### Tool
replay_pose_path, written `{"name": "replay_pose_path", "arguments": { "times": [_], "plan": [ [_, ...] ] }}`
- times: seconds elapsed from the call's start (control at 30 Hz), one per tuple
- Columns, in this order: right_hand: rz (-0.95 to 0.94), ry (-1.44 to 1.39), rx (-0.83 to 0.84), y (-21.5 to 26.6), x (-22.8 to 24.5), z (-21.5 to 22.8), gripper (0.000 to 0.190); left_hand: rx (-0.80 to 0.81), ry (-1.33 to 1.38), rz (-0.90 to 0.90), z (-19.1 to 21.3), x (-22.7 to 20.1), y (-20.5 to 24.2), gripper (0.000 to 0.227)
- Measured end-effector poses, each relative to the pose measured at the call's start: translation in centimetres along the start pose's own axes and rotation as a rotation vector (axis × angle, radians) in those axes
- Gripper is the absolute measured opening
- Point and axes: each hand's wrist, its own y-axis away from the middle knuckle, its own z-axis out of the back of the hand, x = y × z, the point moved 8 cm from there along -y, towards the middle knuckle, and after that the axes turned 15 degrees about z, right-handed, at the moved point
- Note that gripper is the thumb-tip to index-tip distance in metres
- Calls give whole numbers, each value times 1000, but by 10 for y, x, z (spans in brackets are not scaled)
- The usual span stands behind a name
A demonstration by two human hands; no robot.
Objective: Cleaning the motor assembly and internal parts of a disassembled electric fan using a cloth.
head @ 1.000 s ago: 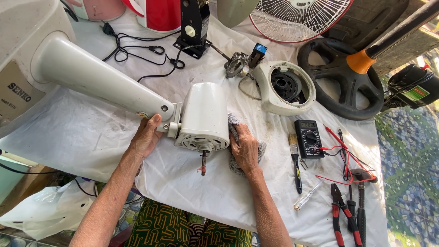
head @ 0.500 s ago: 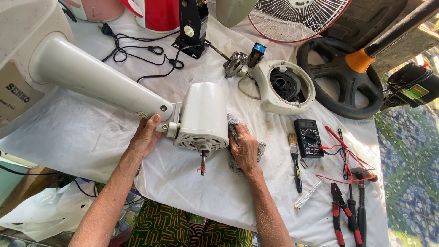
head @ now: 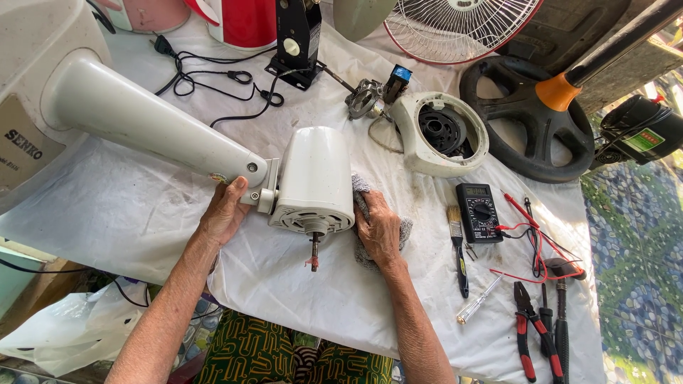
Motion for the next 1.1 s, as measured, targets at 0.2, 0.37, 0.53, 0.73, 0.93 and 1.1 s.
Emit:
{"name": "replay_pose_path", "arguments": {
  "times": [0.2,0.37,0.53,0.73,0.93,1.1],
  "plan": [
    [1,0,-3,-1,2,1,24,9,-10,-7,1,1,-2,37],
    [1,-13,-5,-3,7,4,23,-3,8,-16,2,0,0,36],
    [-4,-8,-5,-2,5,3,24,-6,13,-5,-2,0,2,38],
    [11,8,-9,-1,4,3,24,2,5,-25,0,0,2,27],
    [-5,7,-15,4,-6,-4,25,21,-49,-3,-1,-3,3,28],
    [-23,-12,1,3,-2,2,24,52,-126,-15,10,2,-7,49]
  ]
}}
